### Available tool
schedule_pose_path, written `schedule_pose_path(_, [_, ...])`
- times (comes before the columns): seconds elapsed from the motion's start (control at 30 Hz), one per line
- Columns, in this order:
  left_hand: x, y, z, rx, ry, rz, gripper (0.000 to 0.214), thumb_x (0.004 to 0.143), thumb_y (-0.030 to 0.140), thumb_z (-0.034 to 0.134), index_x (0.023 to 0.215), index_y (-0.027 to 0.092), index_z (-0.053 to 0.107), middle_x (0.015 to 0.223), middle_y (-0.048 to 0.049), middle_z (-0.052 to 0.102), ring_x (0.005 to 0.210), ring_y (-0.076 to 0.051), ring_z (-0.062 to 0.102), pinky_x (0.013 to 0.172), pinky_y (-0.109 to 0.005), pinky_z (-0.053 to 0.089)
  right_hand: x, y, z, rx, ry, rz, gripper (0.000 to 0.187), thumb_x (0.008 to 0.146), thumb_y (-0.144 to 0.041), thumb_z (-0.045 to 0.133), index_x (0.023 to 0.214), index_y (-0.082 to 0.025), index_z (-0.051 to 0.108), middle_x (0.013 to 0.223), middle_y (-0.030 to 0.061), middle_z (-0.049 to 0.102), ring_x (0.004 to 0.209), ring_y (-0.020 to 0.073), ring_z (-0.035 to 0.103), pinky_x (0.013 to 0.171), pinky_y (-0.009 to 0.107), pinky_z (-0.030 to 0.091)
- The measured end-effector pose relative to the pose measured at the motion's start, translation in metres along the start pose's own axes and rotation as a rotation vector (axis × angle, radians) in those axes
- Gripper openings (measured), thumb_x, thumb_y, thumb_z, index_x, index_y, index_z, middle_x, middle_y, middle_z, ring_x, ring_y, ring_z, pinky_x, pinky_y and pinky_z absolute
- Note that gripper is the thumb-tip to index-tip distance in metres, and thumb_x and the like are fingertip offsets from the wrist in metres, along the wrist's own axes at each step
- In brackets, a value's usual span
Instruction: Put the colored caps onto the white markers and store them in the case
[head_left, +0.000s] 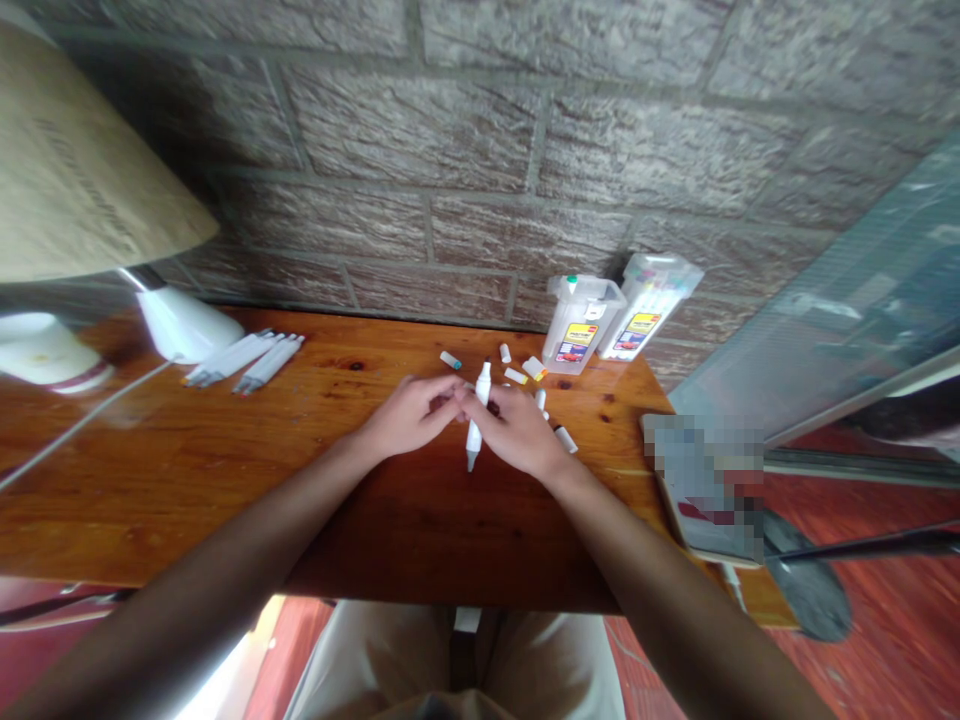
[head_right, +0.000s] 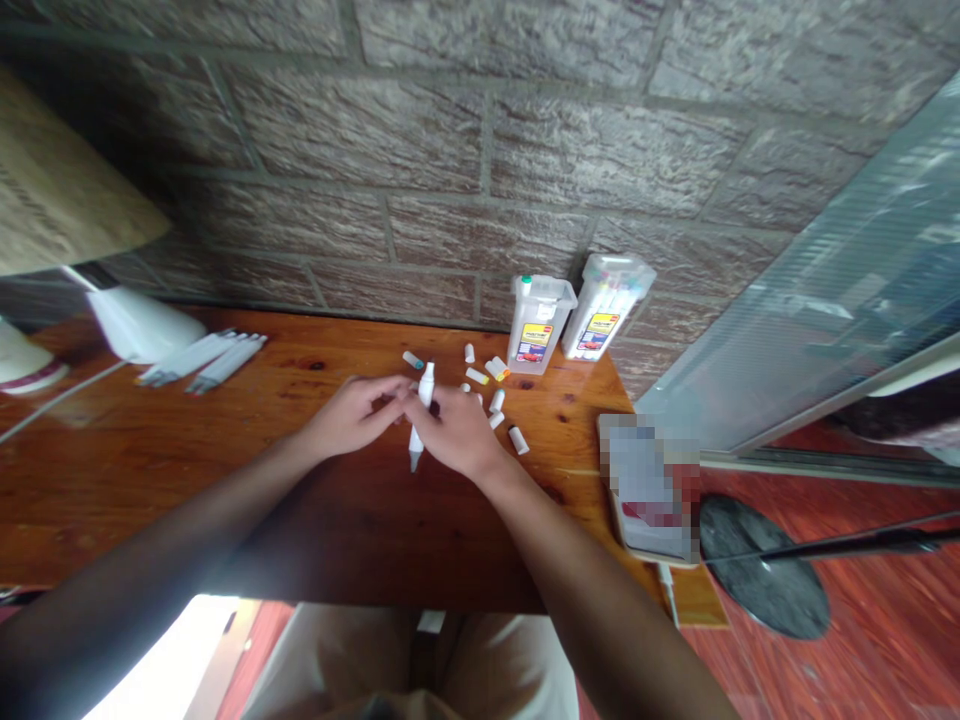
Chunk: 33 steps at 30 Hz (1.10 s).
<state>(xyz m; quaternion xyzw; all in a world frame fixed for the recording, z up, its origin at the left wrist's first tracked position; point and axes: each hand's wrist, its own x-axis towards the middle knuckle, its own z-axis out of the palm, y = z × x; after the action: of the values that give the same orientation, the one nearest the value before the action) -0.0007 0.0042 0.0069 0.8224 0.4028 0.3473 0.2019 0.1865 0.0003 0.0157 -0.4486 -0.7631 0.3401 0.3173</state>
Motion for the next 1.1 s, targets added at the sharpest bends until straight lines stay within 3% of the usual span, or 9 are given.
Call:
schedule_pose_path(0.43, [-0.0003, 0.0015, -0.001, 0.01, -0.028, -0.046, 0.026, 0.098, 0.034, 0.048, 0.084, 0.017, 0.062, 0.071, 0.0011, 0.069, 0.06, -0.01, 0.059, 0.063, -0.019, 0.045, -0.0005, -0.0039, -0.0005, -0.066, 0.009, 0.007, 0.037, 0.099, -0.042, 0.054, 0.077, -0.017, 0.07, 0.068, 0.0003, 0.063, 0.066, 0.0136, 0.058, 0.066, 0.026, 0.037])
schedule_pose_path(0.7, [-0.0001, 0.0023, -0.0009, 0.007, -0.022, -0.056, 0.025, 0.097, 0.034, 0.049, 0.085, 0.017, 0.063, 0.071, 0.0009, 0.07, 0.059, -0.01, 0.059, 0.062, -0.019, 0.045, -0.0008, -0.0023, 0.0004, -0.073, 0.015, -0.024, 0.051, 0.098, -0.06, 0.05, 0.077, -0.019, 0.072, 0.069, 0.0017, 0.066, 0.067, 0.0148, 0.059, 0.066, 0.026, 0.038])
schedule_pose_path(1.1, [-0.0006, -0.0013, 0.0003, 0.007, -0.015, -0.017, 0.023, 0.098, 0.028, 0.05, 0.084, 0.016, 0.063, 0.073, 0.0011, 0.071, 0.062, -0.009, 0.061, 0.064, -0.019, 0.045, -0.0009, 0.0006, 0.0012, -0.073, 0.029, -0.034, 0.047, 0.099, -0.055, 0.052, 0.078, -0.019, 0.074, 0.067, 0.0015, 0.065, 0.066, 0.015, 0.059, 0.067, 0.027, 0.038])
